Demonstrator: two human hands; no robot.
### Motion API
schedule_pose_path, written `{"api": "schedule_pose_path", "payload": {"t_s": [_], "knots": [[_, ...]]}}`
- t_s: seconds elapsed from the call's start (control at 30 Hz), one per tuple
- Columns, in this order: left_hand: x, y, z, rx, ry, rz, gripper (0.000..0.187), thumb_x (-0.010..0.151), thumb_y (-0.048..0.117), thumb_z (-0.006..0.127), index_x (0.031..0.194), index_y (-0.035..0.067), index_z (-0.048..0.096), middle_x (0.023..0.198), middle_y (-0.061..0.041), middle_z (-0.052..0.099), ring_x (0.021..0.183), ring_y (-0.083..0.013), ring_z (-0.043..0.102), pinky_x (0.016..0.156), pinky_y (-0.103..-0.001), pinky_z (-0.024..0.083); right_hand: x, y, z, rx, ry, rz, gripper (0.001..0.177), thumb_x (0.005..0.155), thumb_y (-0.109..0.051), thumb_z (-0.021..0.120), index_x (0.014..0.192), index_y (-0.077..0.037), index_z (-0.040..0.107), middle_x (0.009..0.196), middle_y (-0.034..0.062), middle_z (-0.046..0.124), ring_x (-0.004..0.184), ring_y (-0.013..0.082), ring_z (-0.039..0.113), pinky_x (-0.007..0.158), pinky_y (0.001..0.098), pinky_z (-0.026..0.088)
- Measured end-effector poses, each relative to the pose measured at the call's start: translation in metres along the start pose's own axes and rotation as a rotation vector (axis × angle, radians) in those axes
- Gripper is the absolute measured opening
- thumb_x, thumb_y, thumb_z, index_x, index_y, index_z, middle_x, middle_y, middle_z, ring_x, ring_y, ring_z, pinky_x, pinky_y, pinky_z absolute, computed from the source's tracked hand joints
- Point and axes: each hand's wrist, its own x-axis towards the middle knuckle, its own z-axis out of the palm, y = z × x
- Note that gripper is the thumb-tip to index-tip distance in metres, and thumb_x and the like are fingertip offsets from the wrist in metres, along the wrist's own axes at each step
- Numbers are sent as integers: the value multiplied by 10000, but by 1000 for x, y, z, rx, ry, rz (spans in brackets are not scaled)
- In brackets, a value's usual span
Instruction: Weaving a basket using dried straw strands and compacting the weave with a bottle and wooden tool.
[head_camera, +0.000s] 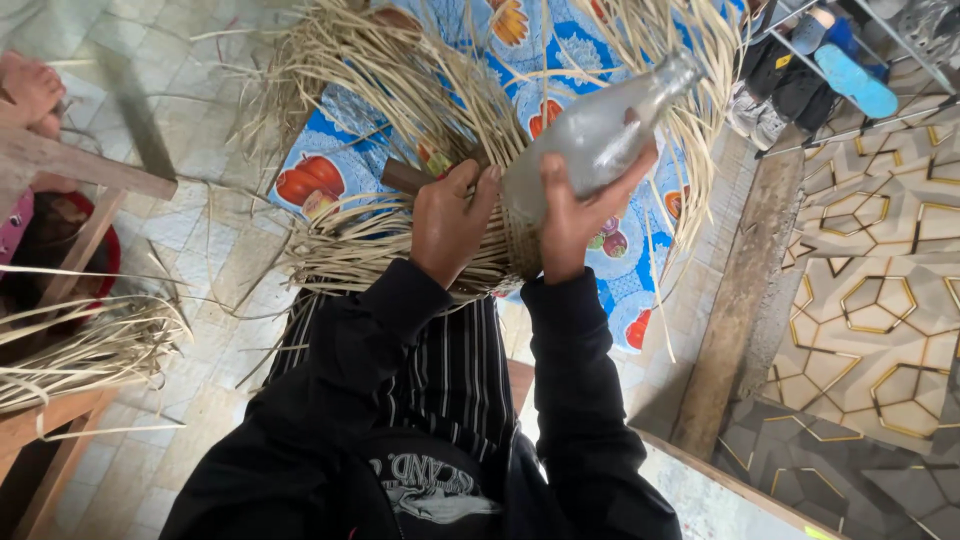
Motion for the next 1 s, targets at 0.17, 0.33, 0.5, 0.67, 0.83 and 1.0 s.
{"api": "schedule_pose_path", "payload": {"t_s": [0.17, 0.33, 0.5, 0.67, 0.83, 1.0], "knots": [[1, -3, 4, -15, 18, -5, 304, 1015, 206, 481, 1044, -80, 579, 577, -210, 566, 398, -228, 526, 332, -286, 374, -46, 22, -56, -39, 34, -53, 952, 799, -184, 810, 1507, -99, 179, 1527, 155, 160, 1358, 231, 206, 1132, 465, 194], [-1, -2, 5, -28, 14, -18, 380, 1021, 242, 473, 1066, -126, 558, 609, -183, 597, 428, -229, 556, 348, -316, 401, -88, 27, -100, -122, 15, -213, 1016, 661, -465, 791, 1343, 27, 223, 1290, 278, 304, 997, 384, 520, 801, 544, 542], [-2, -6, 8, 21, 9, -24, 348, 1037, 209, 404, 1110, -94, 558, 617, -208, 591, 409, -189, 516, 335, -279, 370, -57, 25, -67, -147, 9, -339, 947, 738, -327, 807, 1409, 24, 240, 1330, 240, 325, 1133, 331, 442, 896, 491, 483], [0, -7, 4, 77, 7, 1, 351, 1038, 193, 410, 1120, -120, 544, 637, -208, 599, 423, -205, 531, 331, -288, 370, -14, 18, -3, 25, -30, -42, 1003, 779, -282, 854, 1497, -97, 177, 1463, 182, 285, 1303, 257, 331, 1137, 474, 258], [-4, -15, 11, 55, 1, -39, 357, 1035, 186, 417, 1134, -138, 530, 668, -216, 611, 451, -213, 555, 346, -299, 377, -40, 34, -59, 124, 10, -14, 1033, 792, -180, 815, 1531, -159, 94, 1484, 144, 308, 1299, 213, 328, 1100, 455, 293], [-6, -8, 9, 22, -18, -49, 382, 1028, 183, 425, 1173, -164, 494, 797, -267, 642, 582, -315, 642, 376, -341, 479, -104, 36, -127, -134, -35, -152, 1094, 625, -458, 793, 1388, 20, 171, 1174, 327, 443, 978, 405, 569, 861, 532, 505]]}}
